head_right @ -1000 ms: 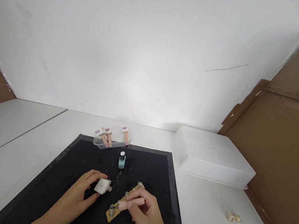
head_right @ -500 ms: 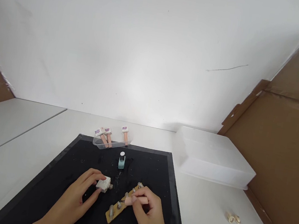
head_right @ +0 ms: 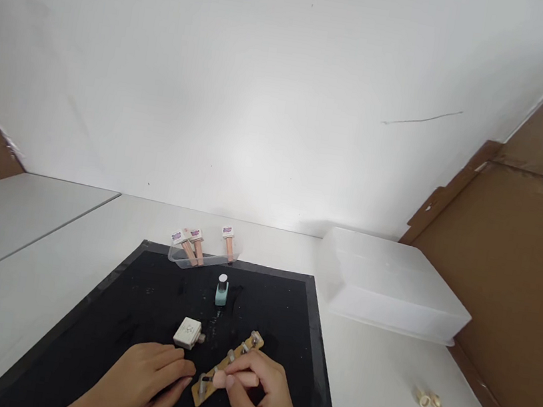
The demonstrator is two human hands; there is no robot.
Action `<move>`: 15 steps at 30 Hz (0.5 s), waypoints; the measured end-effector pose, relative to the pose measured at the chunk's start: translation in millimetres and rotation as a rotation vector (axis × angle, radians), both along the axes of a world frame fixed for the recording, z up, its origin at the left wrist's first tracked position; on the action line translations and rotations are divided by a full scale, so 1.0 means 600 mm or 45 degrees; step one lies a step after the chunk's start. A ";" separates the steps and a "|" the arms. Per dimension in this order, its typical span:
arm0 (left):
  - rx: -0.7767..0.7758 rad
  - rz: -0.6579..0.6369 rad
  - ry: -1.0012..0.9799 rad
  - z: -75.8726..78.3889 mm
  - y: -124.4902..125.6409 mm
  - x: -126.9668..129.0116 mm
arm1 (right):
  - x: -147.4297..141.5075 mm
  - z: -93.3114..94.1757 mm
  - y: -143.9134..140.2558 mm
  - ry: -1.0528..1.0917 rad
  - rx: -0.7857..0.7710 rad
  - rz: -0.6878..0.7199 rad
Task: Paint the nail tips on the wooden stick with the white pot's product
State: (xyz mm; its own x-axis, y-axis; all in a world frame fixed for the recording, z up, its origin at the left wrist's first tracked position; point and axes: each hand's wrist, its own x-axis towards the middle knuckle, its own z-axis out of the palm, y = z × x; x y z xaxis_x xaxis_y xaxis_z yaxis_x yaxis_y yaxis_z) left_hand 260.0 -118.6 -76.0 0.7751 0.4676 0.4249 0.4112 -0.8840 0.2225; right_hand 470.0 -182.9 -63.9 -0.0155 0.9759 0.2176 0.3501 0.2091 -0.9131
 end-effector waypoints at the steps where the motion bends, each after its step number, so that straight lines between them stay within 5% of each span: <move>1: 0.005 -0.017 0.019 0.000 -0.001 0.001 | 0.000 0.000 0.000 -0.006 0.017 0.019; 15: 0.076 -0.099 0.132 0.001 -0.006 0.005 | 0.001 -0.019 0.004 -0.118 0.061 0.085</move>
